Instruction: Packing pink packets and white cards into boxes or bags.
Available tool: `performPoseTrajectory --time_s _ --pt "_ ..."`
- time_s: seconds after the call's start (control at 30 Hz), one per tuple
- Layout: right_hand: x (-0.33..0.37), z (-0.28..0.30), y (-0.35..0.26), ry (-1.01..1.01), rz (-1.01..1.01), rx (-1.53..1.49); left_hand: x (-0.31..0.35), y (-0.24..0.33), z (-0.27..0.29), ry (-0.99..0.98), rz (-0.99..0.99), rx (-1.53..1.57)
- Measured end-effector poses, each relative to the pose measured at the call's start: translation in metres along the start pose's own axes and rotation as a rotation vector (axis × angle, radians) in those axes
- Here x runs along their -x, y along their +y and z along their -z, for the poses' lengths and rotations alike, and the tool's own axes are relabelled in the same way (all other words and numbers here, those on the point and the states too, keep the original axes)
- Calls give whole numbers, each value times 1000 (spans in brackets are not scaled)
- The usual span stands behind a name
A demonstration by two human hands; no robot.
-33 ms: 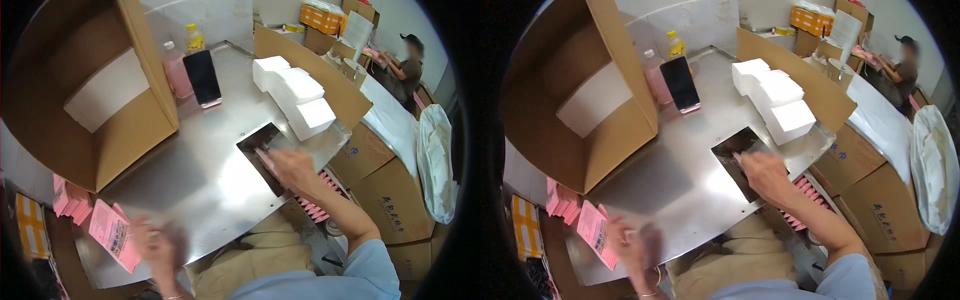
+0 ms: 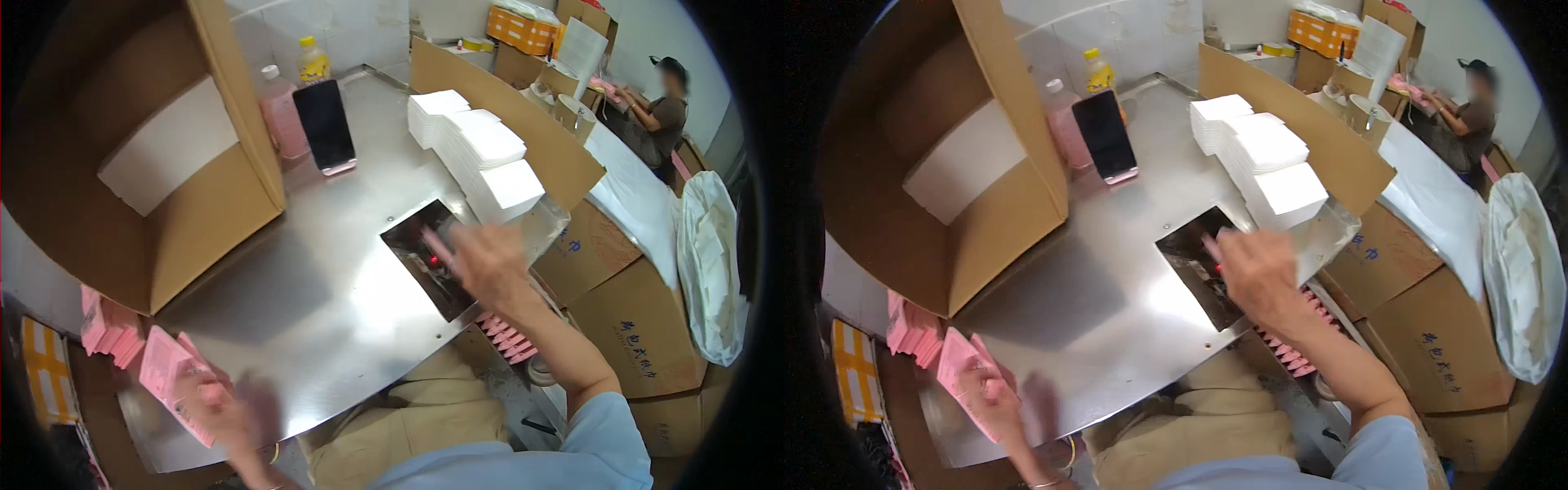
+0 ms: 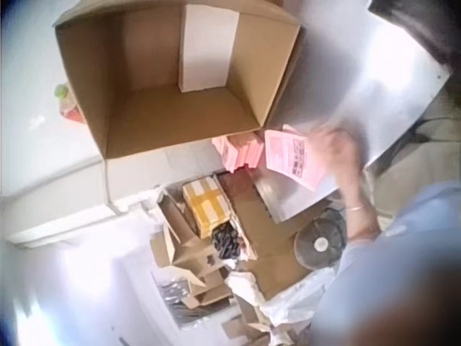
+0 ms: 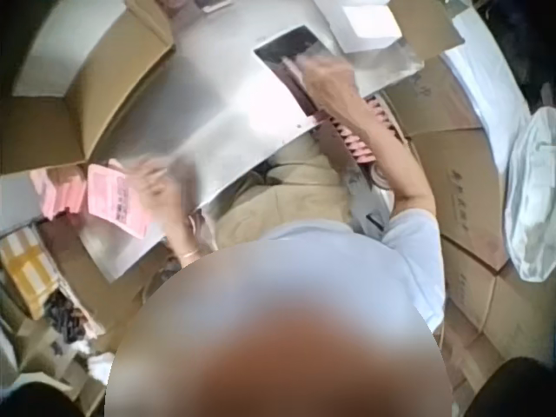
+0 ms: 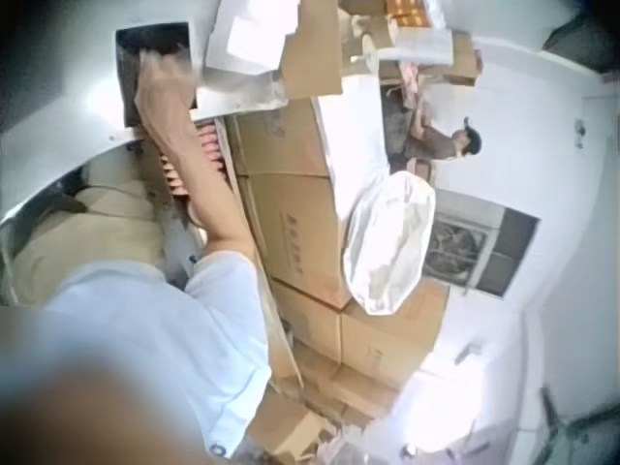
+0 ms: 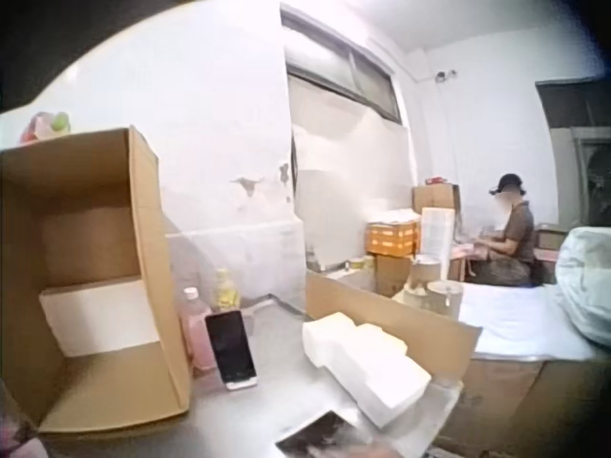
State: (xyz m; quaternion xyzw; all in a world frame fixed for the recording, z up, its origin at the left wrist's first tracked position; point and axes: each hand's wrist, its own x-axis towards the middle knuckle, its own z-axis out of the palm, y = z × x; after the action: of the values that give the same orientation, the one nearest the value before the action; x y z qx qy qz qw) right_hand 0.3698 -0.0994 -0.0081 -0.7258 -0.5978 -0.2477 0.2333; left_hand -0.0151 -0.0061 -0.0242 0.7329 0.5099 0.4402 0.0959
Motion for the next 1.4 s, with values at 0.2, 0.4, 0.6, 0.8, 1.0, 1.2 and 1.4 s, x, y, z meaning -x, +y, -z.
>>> performPoseTrajectory --time_s 0.2,0.4,0.6,0.8,1.0,1.2,1.4 --pt "-13 -16 76 132 -122 380 -23 -96 54 -120 19 -647" --pt "-14 -14 79 158 -215 162 -16 26 -20 -259 127 269" --pt "-10 -7 89 105 -215 64 20 82 -94 -498 -375 -115" --pt "13 -22 31 193 114 -85 29 119 -107 -594 -589 148" --pt "52 -4 -71 -35 485 -277 22 97 -92 -719 -372 -11" --pt "26 -16 -86 -155 436 -502 25 110 -106 -525 -403 -143" --pt "-20 -1 48 103 -144 343 27 117 -104 -457 -360 -265"
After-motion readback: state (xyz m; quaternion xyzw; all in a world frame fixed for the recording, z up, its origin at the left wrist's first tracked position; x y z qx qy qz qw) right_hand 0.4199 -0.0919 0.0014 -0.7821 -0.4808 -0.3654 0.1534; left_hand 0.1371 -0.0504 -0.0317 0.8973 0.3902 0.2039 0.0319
